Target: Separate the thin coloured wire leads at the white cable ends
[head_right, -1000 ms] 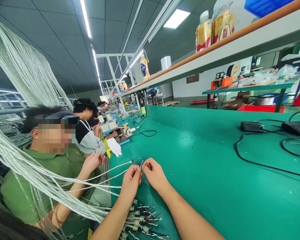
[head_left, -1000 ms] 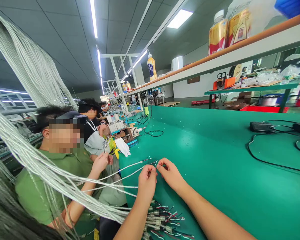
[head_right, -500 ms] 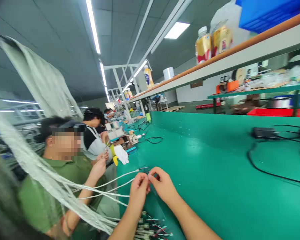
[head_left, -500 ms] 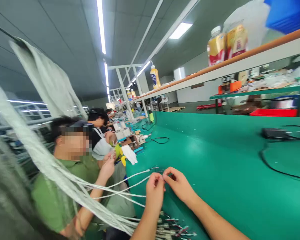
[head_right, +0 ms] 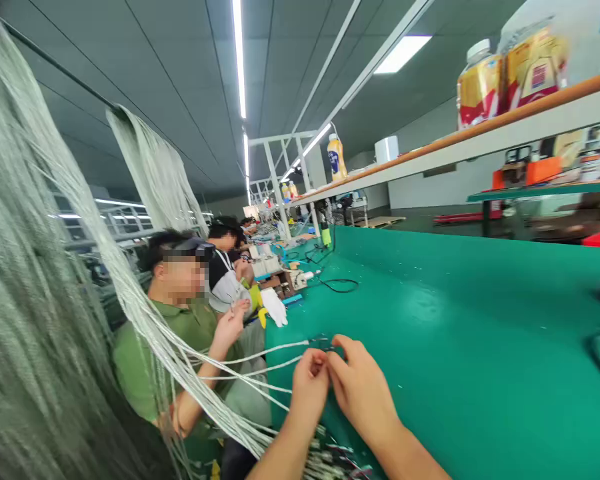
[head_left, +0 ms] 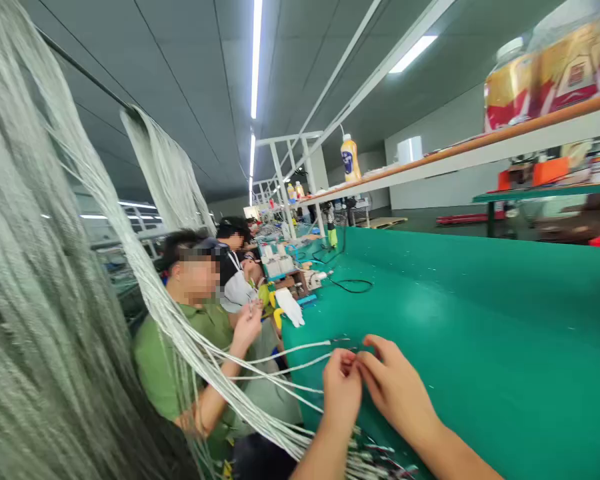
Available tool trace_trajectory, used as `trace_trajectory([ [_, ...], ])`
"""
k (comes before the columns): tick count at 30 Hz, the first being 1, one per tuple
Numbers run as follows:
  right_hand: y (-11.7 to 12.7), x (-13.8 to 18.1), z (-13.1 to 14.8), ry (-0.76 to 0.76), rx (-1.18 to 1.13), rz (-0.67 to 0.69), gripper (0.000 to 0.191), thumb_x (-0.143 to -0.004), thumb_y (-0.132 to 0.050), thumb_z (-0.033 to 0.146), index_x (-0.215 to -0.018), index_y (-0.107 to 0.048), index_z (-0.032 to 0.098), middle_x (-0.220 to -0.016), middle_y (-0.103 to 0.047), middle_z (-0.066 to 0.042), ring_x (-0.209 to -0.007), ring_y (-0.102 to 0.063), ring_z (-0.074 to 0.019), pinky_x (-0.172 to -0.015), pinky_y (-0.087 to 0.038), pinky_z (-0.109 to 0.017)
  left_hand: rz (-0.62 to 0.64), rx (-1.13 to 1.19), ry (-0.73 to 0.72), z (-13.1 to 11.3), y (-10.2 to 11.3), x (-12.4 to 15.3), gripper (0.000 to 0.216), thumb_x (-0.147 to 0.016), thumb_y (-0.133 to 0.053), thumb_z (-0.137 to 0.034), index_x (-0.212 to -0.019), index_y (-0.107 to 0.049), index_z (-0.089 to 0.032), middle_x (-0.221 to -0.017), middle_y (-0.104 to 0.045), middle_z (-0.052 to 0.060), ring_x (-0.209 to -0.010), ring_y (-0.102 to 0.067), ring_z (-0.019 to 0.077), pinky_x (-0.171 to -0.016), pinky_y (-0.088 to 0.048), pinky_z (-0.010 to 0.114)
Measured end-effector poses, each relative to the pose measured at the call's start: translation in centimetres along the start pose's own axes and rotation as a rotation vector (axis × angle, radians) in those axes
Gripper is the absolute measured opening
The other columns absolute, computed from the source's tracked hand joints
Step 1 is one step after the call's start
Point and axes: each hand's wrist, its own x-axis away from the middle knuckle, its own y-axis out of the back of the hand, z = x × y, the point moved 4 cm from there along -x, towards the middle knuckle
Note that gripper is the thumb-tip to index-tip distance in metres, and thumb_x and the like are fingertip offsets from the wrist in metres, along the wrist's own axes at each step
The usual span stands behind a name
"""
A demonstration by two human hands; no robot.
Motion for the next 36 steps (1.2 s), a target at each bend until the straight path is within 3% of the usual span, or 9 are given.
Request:
trace_trajectory([
  [4, -0.3, -0.2, 0.8, 0.009, -0.165, 0.093, 0.015, -0.097, -0.038, 0.017, -0.094, -0.052, 0.021, -0.108, -0.061, -0.007, -0.098, -0.057, -0.0211, -0.085, -0.050, -0.037, 0.031, 0.057, 0.025, 0.2, 0.0, -0.2, 0.015, -0.071, -0.066, -0.029, -0.077, -0.057, -0.017, -0.069, -0.059, -0.001, -0.064, -0.054, 0.0128, -0.061, -0.041, 0.024],
  [10, -1.1, 0.2, -0.7, -0.253, -0.290, 0.105, 0.011, -0.096, -0.038, 0.018, -0.098, -0.047, 0.023, -0.099, -0.061, -0.004, -0.086, -0.060, -0.0194, -0.076, -0.048, -0.034, 0.013, 0.052, 0.063, 0.8, 0.1, -0.3, 0.016, -0.068, -0.066, -0.026, -0.078, -0.058, -0.016, -0.069, -0.058, -0.001, -0.061, -0.054, 0.0120, -0.058, -0.041, 0.024],
  [14, -1.5, 0.5, -1.2, -0.338, -0.339, 0.111, 0.018, -0.095, -0.043, 0.021, -0.111, -0.048, 0.024, -0.102, -0.062, -0.003, -0.088, -0.061, -0.0199, -0.074, -0.047, -0.033, 0.031, 0.053, 0.049, 0.5, 0.1, -0.2, 0.015, -0.069, -0.063, -0.025, -0.081, -0.059, -0.016, -0.073, -0.061, 0.001, -0.065, -0.056, 0.0130, -0.062, -0.045, 0.025],
  [20, -1.3, 0.4, -0.9, -0.276, -0.318, 0.119, 0.026, -0.092, -0.045, 0.016, -0.116, -0.048, 0.026, -0.106, -0.062, -0.002, -0.096, -0.058, -0.0200, -0.082, -0.046, -0.034, 0.043, 0.062, 0.043, 0.8, 0.1, -0.2, 0.013, -0.067, -0.063, -0.022, -0.078, -0.060, -0.015, -0.073, -0.062, 0.002, -0.066, -0.058, 0.0144, -0.063, -0.046, 0.026],
  [24, -1.2, 0.3, -0.9, -0.240, -0.328, 0.109, 0.013, -0.092, -0.042, 0.014, -0.097, -0.049, 0.023, -0.104, -0.059, -0.003, -0.095, -0.055, -0.0194, -0.083, -0.045, -0.033, 0.064, 0.054, 0.036, 1.0, 0.0, -0.2, 0.009, -0.071, -0.062, -0.021, -0.078, -0.060, -0.016, -0.072, -0.063, 0.002, -0.065, -0.058, 0.0148, -0.062, -0.046, 0.026],
  [27, -1.2, 0.3, -0.8, -0.218, -0.368, 0.134, 0.015, -0.094, -0.037, 0.013, -0.086, -0.046, 0.023, -0.097, -0.058, -0.002, -0.089, -0.055, -0.0180, -0.078, -0.044, -0.032, 0.071, 0.039, 0.029, 1.1, -0.2, 0.0, 0.007, -0.072, -0.059, -0.017, -0.079, -0.060, -0.016, -0.073, -0.064, 0.003, -0.066, -0.059, 0.0153, -0.064, -0.046, 0.027],
  [36, -2.5, 1.1, -1.9, -0.323, -0.394, 0.231, 0.013, -0.096, -0.036, 0.029, -0.099, -0.048, 0.026, -0.099, -0.059, -0.002, -0.092, -0.058, -0.0200, -0.080, -0.044, -0.034, 0.026, 0.000, -0.002, 0.1, -0.7, 0.6, 0.014, -0.069, -0.050, -0.003, -0.071, -0.053, -0.017, -0.068, -0.058, 0.000, -0.063, -0.054, 0.0128, -0.061, -0.042, 0.025],
])
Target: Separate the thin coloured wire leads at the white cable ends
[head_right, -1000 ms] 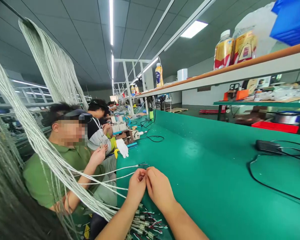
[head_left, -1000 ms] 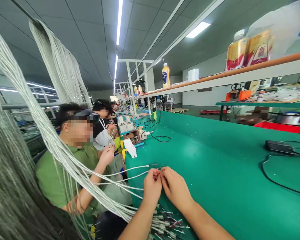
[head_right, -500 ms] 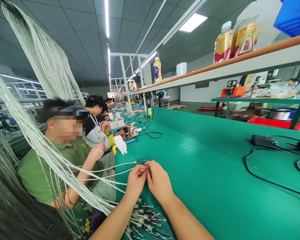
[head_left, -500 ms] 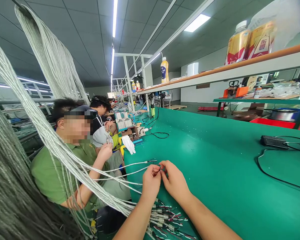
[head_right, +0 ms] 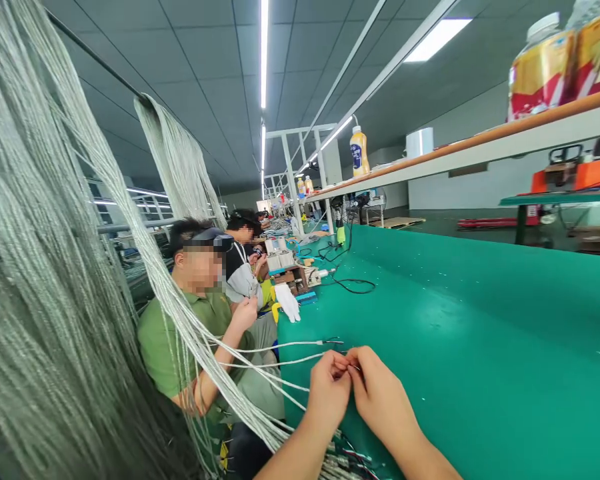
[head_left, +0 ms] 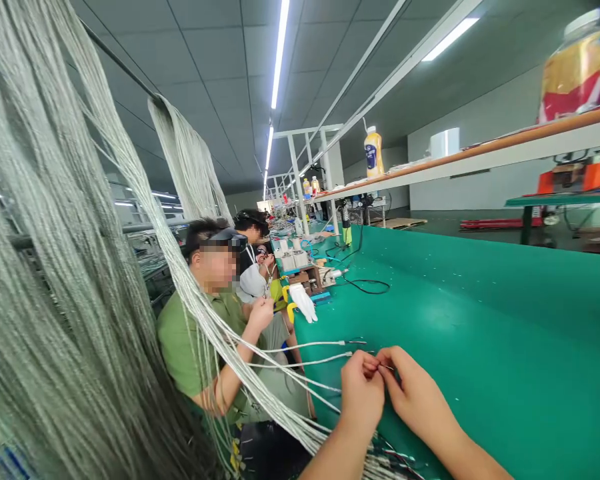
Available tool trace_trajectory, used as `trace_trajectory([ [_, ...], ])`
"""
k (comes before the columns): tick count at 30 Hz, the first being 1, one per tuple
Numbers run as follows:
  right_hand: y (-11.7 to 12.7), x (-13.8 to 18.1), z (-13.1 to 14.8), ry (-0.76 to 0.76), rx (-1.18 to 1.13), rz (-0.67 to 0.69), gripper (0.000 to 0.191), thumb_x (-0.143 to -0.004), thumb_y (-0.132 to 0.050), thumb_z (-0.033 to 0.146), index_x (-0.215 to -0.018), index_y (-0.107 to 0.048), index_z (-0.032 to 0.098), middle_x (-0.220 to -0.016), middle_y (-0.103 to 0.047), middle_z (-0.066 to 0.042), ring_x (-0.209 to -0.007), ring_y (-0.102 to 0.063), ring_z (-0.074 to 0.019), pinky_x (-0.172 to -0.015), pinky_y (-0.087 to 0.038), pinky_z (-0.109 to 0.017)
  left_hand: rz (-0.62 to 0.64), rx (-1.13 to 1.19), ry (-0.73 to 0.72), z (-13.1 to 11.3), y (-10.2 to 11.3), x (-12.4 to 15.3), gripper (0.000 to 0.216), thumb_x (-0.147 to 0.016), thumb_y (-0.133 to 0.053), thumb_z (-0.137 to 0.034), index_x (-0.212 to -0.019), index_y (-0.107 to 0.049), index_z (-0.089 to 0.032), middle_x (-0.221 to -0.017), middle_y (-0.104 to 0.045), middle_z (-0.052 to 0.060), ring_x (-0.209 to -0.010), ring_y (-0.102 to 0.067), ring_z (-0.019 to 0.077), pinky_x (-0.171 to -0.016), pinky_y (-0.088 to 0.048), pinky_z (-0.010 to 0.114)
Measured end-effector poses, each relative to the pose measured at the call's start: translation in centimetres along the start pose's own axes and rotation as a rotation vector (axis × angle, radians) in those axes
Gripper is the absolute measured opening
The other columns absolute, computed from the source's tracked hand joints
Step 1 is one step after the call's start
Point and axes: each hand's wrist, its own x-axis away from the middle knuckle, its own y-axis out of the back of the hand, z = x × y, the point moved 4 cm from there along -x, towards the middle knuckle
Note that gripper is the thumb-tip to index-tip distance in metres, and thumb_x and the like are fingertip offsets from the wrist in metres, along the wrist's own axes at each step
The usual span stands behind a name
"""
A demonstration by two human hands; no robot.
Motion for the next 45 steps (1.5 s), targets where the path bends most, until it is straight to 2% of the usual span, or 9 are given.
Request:
trace_trajectory([
  [6, -0.3, -0.1, -1.0, -0.122, 0.093, 0.006, 0.015, -0.093, -0.032, 0.022, -0.101, -0.043, 0.026, -0.097, -0.061, -0.002, -0.088, -0.061, -0.0201, -0.074, -0.043, -0.032, 0.004, -0.083, 0.004, -0.4, -0.2, 0.6, 0.015, -0.068, -0.052, -0.003, -0.073, -0.058, -0.015, -0.072, -0.061, 0.002, -0.066, -0.056, 0.0142, -0.062, -0.043, 0.026],
  [14, -0.1, -0.3, -0.2, -0.235, 0.235, 0.003, 0.016, -0.082, -0.039, 0.011, -0.085, -0.035, 0.026, -0.074, -0.059, 0.002, -0.064, -0.054, -0.0176, -0.056, -0.031, -0.028, 0.049, -0.207, -0.012, -0.1, 0.0, 0.6, 0.015, -0.072, -0.054, -0.006, -0.077, -0.060, -0.018, -0.079, -0.062, 0.003, -0.075, -0.058, 0.0163, -0.067, -0.044, 0.028],
  [22, 0.0, -0.2, 0.3, -0.274, 0.289, -0.025, 0.018, -0.081, -0.036, 0.010, -0.082, -0.029, 0.026, -0.074, -0.057, 0.002, -0.062, -0.050, -0.0178, -0.055, -0.026, -0.028, 0.062, -0.029, 0.051, -0.8, -0.3, 0.7, 0.010, -0.069, -0.054, -0.007, -0.071, -0.056, -0.017, -0.070, -0.057, 0.001, -0.068, -0.055, 0.0147, -0.063, -0.041, 0.027],
  [27, 0.0, -0.1, 0.6, -0.253, 0.317, -0.043, 0.019, -0.081, -0.036, 0.009, -0.081, -0.029, 0.026, -0.074, -0.054, 0.003, -0.061, -0.048, -0.0175, -0.054, -0.025, -0.028, 0.055, -0.038, 0.049, -0.5, -0.2, 0.6, 0.009, -0.070, -0.055, -0.008, -0.071, -0.055, -0.017, -0.069, -0.055, 0.000, -0.066, -0.053, 0.0138, -0.062, -0.039, 0.026],
  [35, -0.6, -0.5, -1.9, -0.121, 0.046, -0.048, 0.013, -0.086, -0.035, 0.013, -0.085, -0.033, 0.026, -0.084, -0.061, -0.002, -0.070, -0.058, -0.0184, -0.059, -0.032, -0.028, 0.060, -0.136, 0.022, -0.5, 0.0, 0.5, 0.008, -0.073, -0.057, -0.010, -0.075, -0.057, -0.017, -0.075, -0.058, 0.002, -0.069, -0.055, 0.0142, -0.063, -0.041, 0.026],
  [41, -0.1, -0.5, -0.4, -0.234, 0.212, -0.008, 0.018, -0.079, -0.038, 0.009, -0.081, -0.032, 0.026, -0.072, -0.058, 0.002, -0.062, -0.050, -0.0178, -0.056, -0.027, -0.028, 0.093, -0.099, 0.051, -1.1, -0.1, 0.6, 0.012, -0.068, -0.054, -0.006, -0.070, -0.054, -0.018, -0.067, -0.053, -0.001, -0.064, -0.050, 0.0120, -0.059, -0.036, 0.024],
  [45, 0.2, -0.5, 0.5, -0.267, 0.235, -0.023, 0.018, -0.081, -0.037, 0.010, -0.079, -0.030, 0.025, -0.073, -0.059, 0.002, -0.063, -0.050, -0.0179, -0.056, -0.025, -0.028, 0.068, -0.065, 0.059, -1.3, -0.1, 0.6, 0.010, -0.068, -0.054, -0.007, -0.069, -0.054, -0.018, -0.067, -0.054, -0.001, -0.065, -0.051, 0.0122, -0.060, -0.036, 0.024],
])
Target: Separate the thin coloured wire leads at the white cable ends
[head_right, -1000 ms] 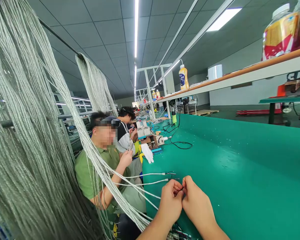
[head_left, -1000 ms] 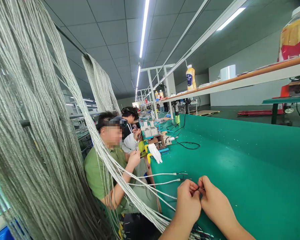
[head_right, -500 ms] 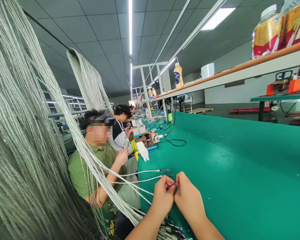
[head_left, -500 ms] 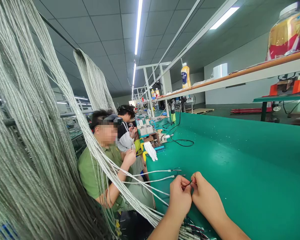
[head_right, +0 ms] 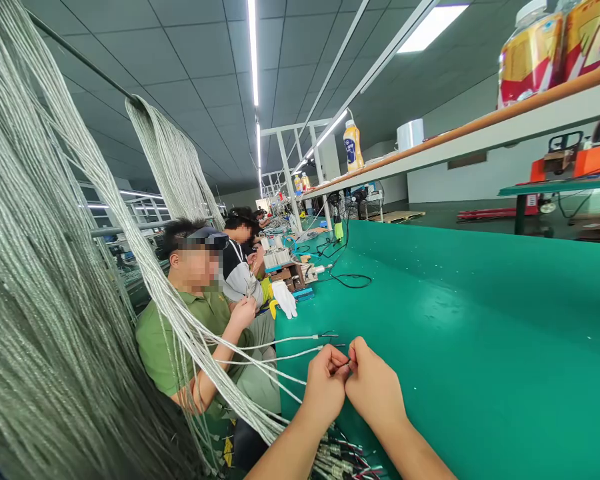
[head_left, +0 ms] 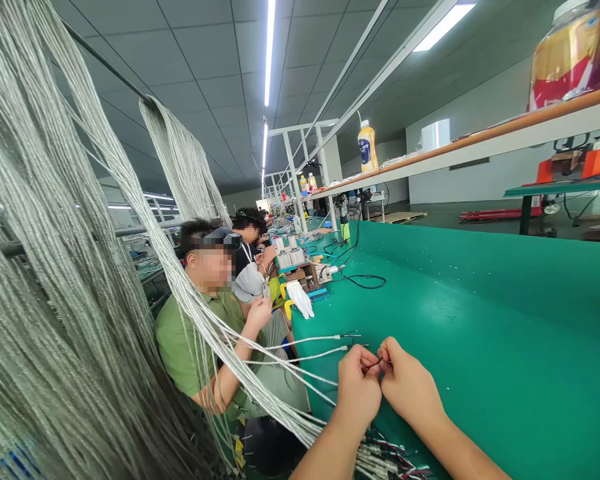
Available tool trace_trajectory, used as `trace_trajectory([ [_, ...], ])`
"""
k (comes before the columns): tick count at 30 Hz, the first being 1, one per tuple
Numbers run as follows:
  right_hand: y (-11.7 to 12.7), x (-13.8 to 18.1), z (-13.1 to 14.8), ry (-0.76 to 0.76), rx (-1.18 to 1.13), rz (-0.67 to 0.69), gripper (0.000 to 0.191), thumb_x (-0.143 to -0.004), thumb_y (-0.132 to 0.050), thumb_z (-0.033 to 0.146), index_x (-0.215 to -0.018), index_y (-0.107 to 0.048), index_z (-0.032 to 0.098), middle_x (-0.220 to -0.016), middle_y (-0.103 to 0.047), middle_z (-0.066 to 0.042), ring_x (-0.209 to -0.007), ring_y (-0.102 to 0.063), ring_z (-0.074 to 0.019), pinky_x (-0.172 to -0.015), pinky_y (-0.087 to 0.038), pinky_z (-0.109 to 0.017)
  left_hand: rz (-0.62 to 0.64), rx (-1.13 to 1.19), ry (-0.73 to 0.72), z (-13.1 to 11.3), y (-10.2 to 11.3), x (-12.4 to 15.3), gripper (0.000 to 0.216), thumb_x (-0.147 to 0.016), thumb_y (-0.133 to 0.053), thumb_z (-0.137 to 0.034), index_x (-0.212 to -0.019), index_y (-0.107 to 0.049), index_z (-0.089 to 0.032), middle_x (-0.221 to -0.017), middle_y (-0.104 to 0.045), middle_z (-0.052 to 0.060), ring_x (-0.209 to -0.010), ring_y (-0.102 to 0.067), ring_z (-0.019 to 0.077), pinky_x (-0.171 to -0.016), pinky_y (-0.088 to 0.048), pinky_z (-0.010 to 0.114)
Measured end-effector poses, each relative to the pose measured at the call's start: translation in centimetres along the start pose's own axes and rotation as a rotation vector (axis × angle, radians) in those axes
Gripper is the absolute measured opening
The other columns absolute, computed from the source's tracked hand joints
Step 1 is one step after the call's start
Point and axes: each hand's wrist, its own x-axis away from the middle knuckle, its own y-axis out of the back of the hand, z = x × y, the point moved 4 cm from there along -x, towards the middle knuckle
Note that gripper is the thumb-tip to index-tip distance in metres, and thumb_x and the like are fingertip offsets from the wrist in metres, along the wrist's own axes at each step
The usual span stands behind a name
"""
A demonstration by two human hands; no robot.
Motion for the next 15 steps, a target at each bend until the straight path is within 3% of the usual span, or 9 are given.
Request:
trace_trajectory([
  [15, 0.0, -0.9, -1.5, 0.080, -0.170, -0.135, 0.018, -0.076, -0.039, 0.010, -0.077, -0.030, 0.025, -0.078, -0.062, 0.000, -0.064, -0.055, -0.0169, -0.059, -0.031, -0.027, -0.066, -0.062, -0.011, 1.1, 0.5, -0.5, 0.010, -0.070, -0.057, -0.008, -0.072, -0.055, -0.018, -0.068, -0.054, -0.001, -0.065, -0.050, 0.0130, -0.061, -0.037, 0.026],
])
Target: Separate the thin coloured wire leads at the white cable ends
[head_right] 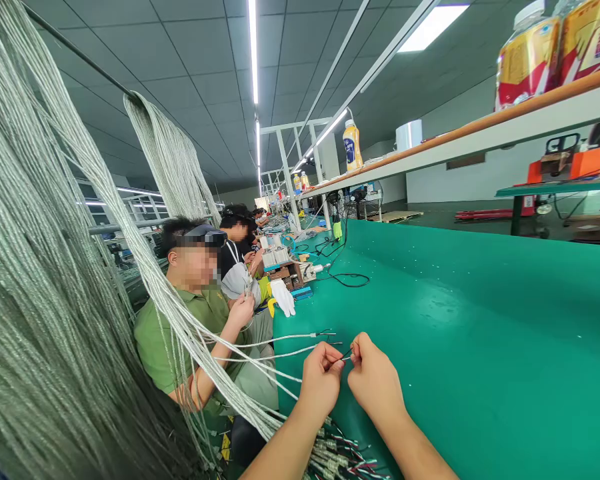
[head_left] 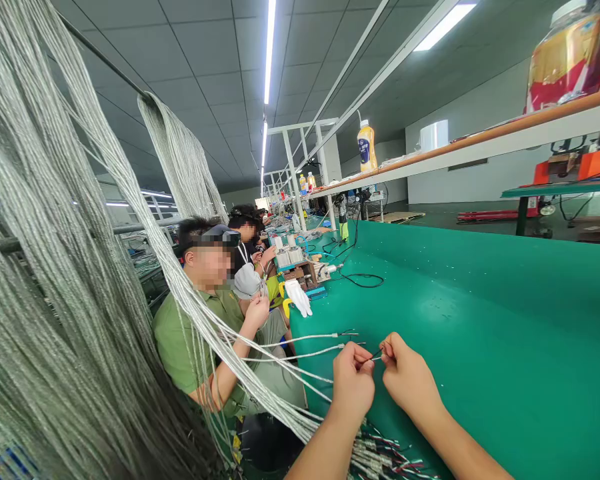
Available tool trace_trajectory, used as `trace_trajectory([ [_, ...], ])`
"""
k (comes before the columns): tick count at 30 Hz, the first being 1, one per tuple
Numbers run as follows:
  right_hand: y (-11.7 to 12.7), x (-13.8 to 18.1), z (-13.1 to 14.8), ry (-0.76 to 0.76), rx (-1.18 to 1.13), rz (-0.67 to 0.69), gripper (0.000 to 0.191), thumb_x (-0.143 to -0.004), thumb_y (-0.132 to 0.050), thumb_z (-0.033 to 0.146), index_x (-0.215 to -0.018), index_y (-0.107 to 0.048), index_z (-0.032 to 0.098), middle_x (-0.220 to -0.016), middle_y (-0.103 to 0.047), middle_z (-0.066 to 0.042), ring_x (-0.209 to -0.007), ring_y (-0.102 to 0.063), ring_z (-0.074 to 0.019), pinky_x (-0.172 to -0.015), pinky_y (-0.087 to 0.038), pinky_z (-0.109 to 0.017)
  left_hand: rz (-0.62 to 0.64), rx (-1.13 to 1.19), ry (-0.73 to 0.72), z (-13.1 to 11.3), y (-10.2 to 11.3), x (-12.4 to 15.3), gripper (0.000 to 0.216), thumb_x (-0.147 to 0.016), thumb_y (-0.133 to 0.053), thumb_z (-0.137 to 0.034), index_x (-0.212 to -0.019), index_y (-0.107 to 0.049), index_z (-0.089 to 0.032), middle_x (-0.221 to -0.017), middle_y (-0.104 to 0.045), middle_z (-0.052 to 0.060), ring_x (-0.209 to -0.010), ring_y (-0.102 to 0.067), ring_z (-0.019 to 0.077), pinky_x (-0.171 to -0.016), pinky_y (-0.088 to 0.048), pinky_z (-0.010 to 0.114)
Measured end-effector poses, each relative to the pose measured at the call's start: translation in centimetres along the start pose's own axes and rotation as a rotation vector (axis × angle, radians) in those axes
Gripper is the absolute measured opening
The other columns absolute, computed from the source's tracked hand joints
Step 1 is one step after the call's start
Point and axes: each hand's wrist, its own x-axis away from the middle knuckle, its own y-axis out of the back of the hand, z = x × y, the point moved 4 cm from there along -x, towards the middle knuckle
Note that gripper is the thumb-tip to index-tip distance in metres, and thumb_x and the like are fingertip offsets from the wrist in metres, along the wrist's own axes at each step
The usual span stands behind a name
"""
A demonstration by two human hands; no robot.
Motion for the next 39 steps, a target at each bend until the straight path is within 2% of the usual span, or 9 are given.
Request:
trace_trajectory([
  [4, 0.0, -0.2, -0.1, -0.004, -0.095, -0.007, 0.017, -0.073, -0.039, 0.010, -0.077, -0.032, 0.025, -0.079, -0.063, 0.000, -0.068, -0.057, -0.0171, -0.062, -0.034, -0.027, 0.008, -0.002, -0.002, -0.1, 0.0, -0.1, 0.008, -0.072, -0.056, -0.009, -0.074, -0.055, -0.017, -0.069, -0.055, 0.000, -0.065, -0.050, 0.0133, -0.061, -0.037, 0.026],
  [11, 0.0, -0.4, -0.9, -0.094, -0.379, -0.116, 0.016, -0.067, -0.047, 0.018, -0.071, -0.033, 0.025, -0.072, -0.060, 0.001, -0.068, -0.054, -0.0174, -0.061, -0.037, -0.027, 0.020, 0.011, 0.005, -0.1, -0.1, 0.0, 0.007, -0.072, -0.057, -0.011, -0.075, -0.058, -0.018, -0.066, -0.054, -0.002, -0.062, -0.049, 0.0124, -0.059, -0.036, 0.025],
  [19, 3.2, -1.3, -6.4, -0.315, -0.481, -0.364, 0.018, -0.068, -0.046, 0.030, -0.075, -0.030, 0.025, -0.077, -0.055, -0.002, -0.062, -0.046, -0.0144, -0.056, -0.036, -0.027, -0.061, 0.040, 0.047, 0.8, 0.7, -0.3, 0.002, -0.074, -0.057, -0.019, -0.076, -0.056, -0.019, -0.061, -0.052, -0.004, -0.055, -0.047, 0.0114, -0.054, -0.034, 0.024],
  [22, 3.4, -1.4, -6.5, -0.288, -0.509, -0.309, 0.017, -0.071, -0.050, 0.033, -0.079, -0.038, 0.024, -0.075, -0.053, 0.000, -0.060, -0.047, -0.0143, -0.056, -0.037, -0.027, -0.062, 0.060, 0.062, 0.9, 0.8, -0.5, 0.005, -0.074, -0.057, -0.021, -0.078, -0.055, -0.019, -0.062, -0.052, -0.004, -0.053, -0.047, 0.0108, -0.051, -0.034, 0.024],
  [25, 2.5, -1.2, -4.9, -0.212, -0.556, -0.180, 0.020, -0.074, -0.055, 0.039, -0.085, -0.048, 0.023, -0.075, -0.052, 0.001, -0.058, -0.048, -0.0140, -0.054, -0.039, -0.028, -0.068, 0.075, 0.079, 0.8, 0.8, -0.6, 0.007, -0.074, -0.057, -0.022, -0.078, -0.054, -0.019, -0.063, -0.050, -0.005, -0.051, -0.047, 0.0103, -0.050, -0.035, 0.023],
  [28, 1.8, -0.9, -2.9, -0.099, -0.570, -0.046, 0.026, -0.080, -0.058, 0.042, -0.098, -0.054, 0.023, -0.085, -0.055, 0.000, -0.058, -0.048, -0.0132, -0.054, -0.039, -0.029, -0.065, 0.080, 0.081, 0.5, 0.7, -0.5, 0.007, -0.073, -0.056, -0.023, -0.078, -0.053, -0.019, -0.063, -0.049, -0.005, -0.050, -0.048, 0.0101, -0.049, -0.036, 0.024],
  [31, 1.6, -0.6, -1.5, 0.020, -0.486, 0.042, 0.027, -0.085, -0.057, 0.039, -0.108, -0.058, 0.025, -0.097, -0.058, -0.002, -0.061, -0.050, -0.0137, -0.057, -0.041, -0.031, -0.053, 0.081, 0.076, 0.2, 0.6, -0.3, 0.008, -0.071, -0.056, -0.022, -0.078, -0.053, -0.018, -0.063, -0.050, -0.004, -0.050, -0.049, 0.0103, -0.050, -0.037, 0.024],
  [36, 1.5, -0.5, -0.9, 0.137, -0.345, 0.059, 0.018, -0.088, -0.055, 0.035, -0.100, -0.065, 0.025, -0.096, -0.060, -0.004, -0.071, -0.054, -0.0181, -0.066, -0.044, -0.034, -0.036, 0.082, 0.056, 0.0, 0.5, 0.0, 0.008, -0.070, -0.057, -0.022, -0.076, -0.053, -0.018, -0.062, -0.049, -0.005, -0.051, -0.049, 0.0099, -0.050, -0.037, 0.023],
  [39, 1.4, -0.7, -1.2, 0.109, -0.317, 0.019, 0.017, -0.088, -0.057, 0.036, -0.098, -0.063, 0.024, -0.094, -0.060, -0.004, -0.072, -0.054, -0.0187, -0.066, -0.044, -0.034, -0.036, 0.081, 0.050, 0.2, 0.4, 0.0, 0.008, -0.070, -0.058, -0.022, -0.075, -0.053, -0.018, -0.062, -0.048, -0.005, -0.051, -0.048, 0.0094, -0.049, -0.036, 0.023],
])
